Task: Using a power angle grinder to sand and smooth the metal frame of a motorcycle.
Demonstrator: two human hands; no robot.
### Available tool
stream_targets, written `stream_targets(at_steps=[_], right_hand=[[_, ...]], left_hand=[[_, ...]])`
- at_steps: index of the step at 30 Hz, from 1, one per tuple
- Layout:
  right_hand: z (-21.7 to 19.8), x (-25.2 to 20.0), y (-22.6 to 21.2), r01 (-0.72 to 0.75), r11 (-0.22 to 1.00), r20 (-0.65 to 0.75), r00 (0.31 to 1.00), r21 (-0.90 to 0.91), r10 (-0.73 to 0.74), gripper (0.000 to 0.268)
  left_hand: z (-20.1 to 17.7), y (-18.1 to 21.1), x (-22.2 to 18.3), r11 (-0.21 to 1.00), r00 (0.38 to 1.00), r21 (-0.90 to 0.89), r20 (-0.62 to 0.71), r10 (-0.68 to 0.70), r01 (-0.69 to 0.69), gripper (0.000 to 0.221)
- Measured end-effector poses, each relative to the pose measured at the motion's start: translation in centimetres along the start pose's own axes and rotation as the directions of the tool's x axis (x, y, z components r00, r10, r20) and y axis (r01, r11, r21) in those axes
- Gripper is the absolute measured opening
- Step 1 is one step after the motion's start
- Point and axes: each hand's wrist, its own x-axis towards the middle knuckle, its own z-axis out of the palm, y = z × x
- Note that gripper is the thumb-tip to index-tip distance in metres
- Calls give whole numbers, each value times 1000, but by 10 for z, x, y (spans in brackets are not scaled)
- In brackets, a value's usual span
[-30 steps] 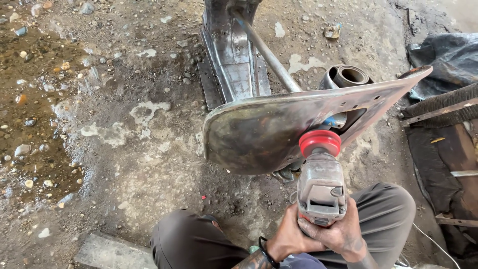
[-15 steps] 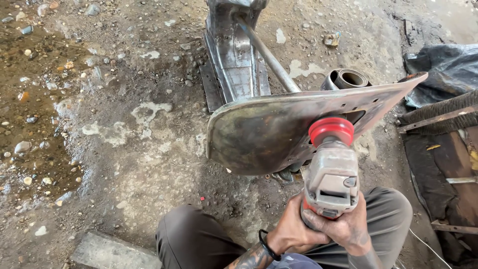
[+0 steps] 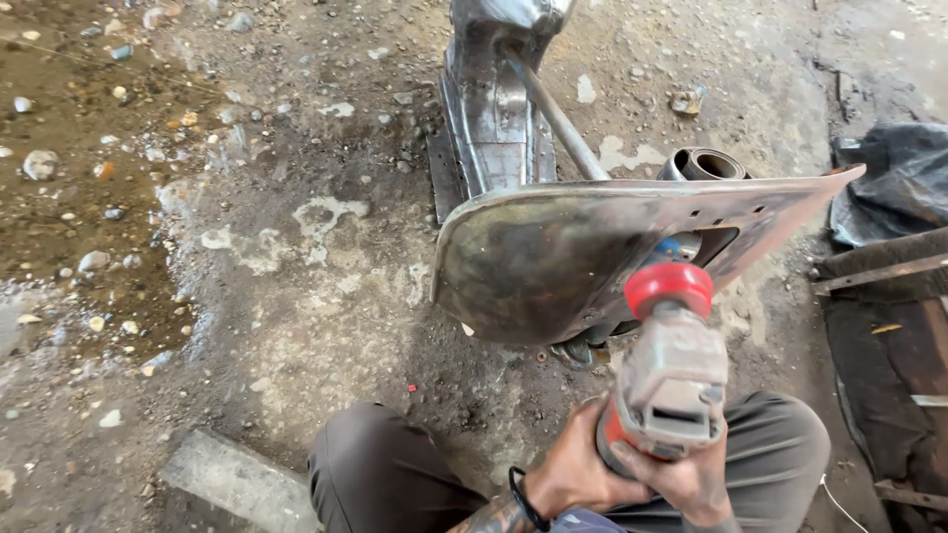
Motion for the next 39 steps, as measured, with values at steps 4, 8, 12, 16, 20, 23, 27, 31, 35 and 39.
stream_targets(at_steps=[4, 8, 12, 16, 20, 23, 27, 31, 35, 39], right_hand=[[-5, -24, 5, -48, 987, 60, 997, 156, 40, 73], [3, -34, 3, -88, 972, 150, 987, 220, 55, 52], [14, -28, -20, -70, 967, 192, 981, 247, 22, 51], [21, -19, -18, -106, 991, 134, 984, -76, 116, 64], [28, -9, -25, -86, 994, 169, 981, -66, 96, 67], [32, -5, -27, -105, 989, 152, 981, -102, 120, 71], [33, 0, -40, -109, 988, 161, 979, -109, 125, 66], [36, 2, -42, -116, 975, 154, 977, -190, 146, 74], [33, 8, -54, -200, 977, 178, 961, -79, 211, 70], [32, 7, -48, -225, 949, 139, 956, -220, 259, 74]], left_hand=[[10, -9, -17, 994, 996, 77, 30, -82, 79, 71], [18, -33, -28, 998, 997, 25, 33, -66, 65, 70], [24, -79, -34, 986, 991, -98, 21, -133, 135, 65], [20, -100, -32, 975, 1000, -219, -2, 31, -31, 71], [15, -97, -25, 989, 996, -123, 33, 86, -81, 60], [10, -125, -20, 985, 996, -147, -12, 92, -92, 60], [1, -177, -19, -126, 742, -854, 504, -442, 504, 60], [2, -173, -16, -21, 777, -869, 454, -436, 495, 61], [2, -172, -15, 76, 822, -886, 389, -416, 458, 57], [2, -174, -17, 71, 803, -871, 412, -432, 485, 65]])
